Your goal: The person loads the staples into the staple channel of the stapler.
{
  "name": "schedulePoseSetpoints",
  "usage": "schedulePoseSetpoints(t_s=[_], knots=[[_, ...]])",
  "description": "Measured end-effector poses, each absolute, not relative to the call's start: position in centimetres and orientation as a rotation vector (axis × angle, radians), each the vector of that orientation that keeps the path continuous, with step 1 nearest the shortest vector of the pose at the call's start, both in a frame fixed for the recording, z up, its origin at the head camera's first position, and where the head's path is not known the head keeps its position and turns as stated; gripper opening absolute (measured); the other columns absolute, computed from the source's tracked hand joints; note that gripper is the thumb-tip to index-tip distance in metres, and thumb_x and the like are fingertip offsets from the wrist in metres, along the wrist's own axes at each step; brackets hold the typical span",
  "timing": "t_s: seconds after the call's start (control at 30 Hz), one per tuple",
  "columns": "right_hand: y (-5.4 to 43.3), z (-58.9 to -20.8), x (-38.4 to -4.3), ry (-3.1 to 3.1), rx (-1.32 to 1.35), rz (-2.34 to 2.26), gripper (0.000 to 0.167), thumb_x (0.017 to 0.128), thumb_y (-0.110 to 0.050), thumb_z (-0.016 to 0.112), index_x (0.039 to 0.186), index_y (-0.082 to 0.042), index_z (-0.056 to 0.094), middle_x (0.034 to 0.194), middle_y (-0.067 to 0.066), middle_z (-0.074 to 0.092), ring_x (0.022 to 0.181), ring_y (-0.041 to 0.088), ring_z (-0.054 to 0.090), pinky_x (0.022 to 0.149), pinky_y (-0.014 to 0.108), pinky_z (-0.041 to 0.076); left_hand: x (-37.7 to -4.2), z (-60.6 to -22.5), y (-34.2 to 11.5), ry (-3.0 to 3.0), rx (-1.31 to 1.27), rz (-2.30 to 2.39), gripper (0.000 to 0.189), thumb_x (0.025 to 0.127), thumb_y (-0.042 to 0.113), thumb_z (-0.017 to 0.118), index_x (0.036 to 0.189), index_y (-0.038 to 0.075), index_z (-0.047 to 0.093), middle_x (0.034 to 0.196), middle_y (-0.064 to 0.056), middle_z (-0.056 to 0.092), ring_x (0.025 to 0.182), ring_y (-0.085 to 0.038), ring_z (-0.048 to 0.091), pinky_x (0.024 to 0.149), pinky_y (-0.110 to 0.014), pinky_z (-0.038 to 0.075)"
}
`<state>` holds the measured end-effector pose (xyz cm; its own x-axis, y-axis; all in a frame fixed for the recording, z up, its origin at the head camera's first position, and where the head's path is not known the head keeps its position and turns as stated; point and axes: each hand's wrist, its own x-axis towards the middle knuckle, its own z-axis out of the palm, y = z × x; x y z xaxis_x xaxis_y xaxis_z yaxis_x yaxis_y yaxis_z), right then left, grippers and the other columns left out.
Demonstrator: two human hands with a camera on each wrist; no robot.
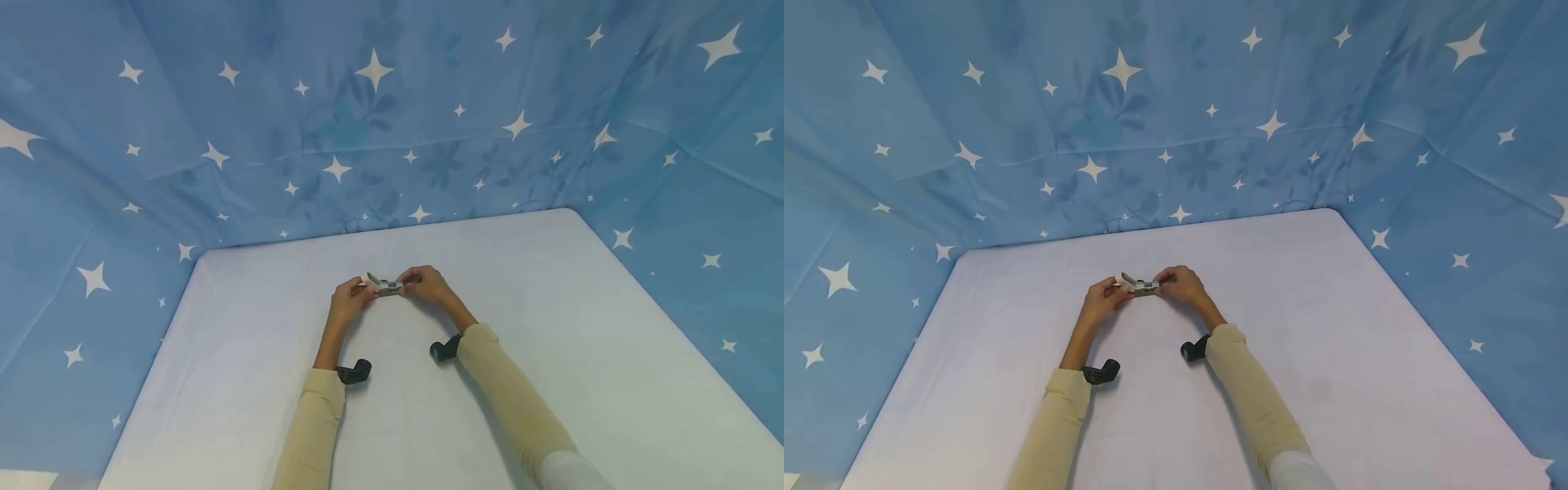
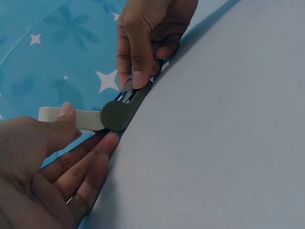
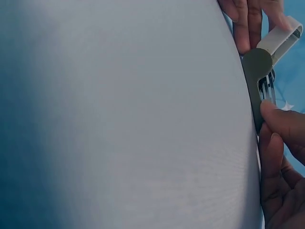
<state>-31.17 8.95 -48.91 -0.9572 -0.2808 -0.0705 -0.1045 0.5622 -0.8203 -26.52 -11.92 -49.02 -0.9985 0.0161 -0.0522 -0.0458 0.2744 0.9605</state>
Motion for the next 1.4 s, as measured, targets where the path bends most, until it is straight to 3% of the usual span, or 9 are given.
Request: schedulePoseSetpoints(t_s=[0.23, 0.7, 1.0, 1.23, 1.4], knots=[[8.9, -48.8, -30.9, 2.606, -0.32, -1.358, 0.022, 0.085, -0.015, 0.075, 0.105, -0.008, 0.073, 0.098, 0.009, 0.071, 0.072, 0.014, 0.058, 0.064, 0.024, 0.046, -26.6, -49.2, -11.6, 2.668, -0.025, 1.715, 0.029, 0.092, 0.022, 0.069, 0.116, 0.007, 0.069, 0.106, -0.014, 0.074, 0.091, -0.022, 0.073, 0.071, -0.027, 0.057], [8.9, -48.9, -30.8, 2.607, -0.306, -1.366, 0.021, 0.084, -0.014, 0.076, 0.104, -0.008, 0.073, 0.097, 0.009, 0.071, 0.071, 0.013, 0.06, 0.063, 0.023, 0.047, -26.5, -49.6, -11.2, 2.87, 0.09, 1.636, 0.022, 0.091, 0.023, 0.07, 0.104, 0.006, 0.073, 0.101, -0.012, 0.076, 0.079, -0.021, 0.072, 0.061, -0.019, 0.054], [8.9, -48.7, -30.8, 2.617, -0.307, -1.374, 0.022, 0.083, -0.013, 0.076, 0.104, -0.008, 0.073, 0.1, 0.01, 0.071, 0.069, 0.013, 0.06, 0.062, 0.023, 0.048, -26.5, -49.6, -10.9, 2.935, 0.157, 1.568, 0.028, 0.093, 0.026, 0.066, 0.113, 0.006, 0.07, 0.094, -0.011, 0.076, 0.083, -0.023, 0.075, 0.065, -0.026, 0.059], [8.9, -48.9, -30.9, 2.624, -0.321, -1.37, 0.022, 0.083, -0.014, 0.076, 0.104, -0.007, 0.073, 0.099, 0.011, 0.072, 0.068, 0.012, 0.061, 0.06, 0.023, 0.049, -26.6, -49.8, -10.9, 2.943, 0.182, 1.57, 0.032, 0.092, 0.025, 0.066, 0.118, 0.006, 0.068, 0.107, -0.012, 0.074, 0.084, -0.022, 0.074, 0.062, -0.022, 0.057], [8.8, -48.8, -30.8, 2.626, -0.314, -1.359, 0.022, 0.083, -0.013, 0.076, 0.104, -0.007, 0.073, 0.099, 0.011, 0.072, 0.069, 0.012, 0.061, 0.061, 0.023, 0.049, -26.7, -49.7, -10.8, 2.983, 0.21, 1.53, 0.032, 0.093, 0.023, 0.066, 0.12, 0.006, 0.068, 0.104, -0.012, 0.075, 0.077, -0.018, 0.073, 0.059, -0.02, 0.055]])
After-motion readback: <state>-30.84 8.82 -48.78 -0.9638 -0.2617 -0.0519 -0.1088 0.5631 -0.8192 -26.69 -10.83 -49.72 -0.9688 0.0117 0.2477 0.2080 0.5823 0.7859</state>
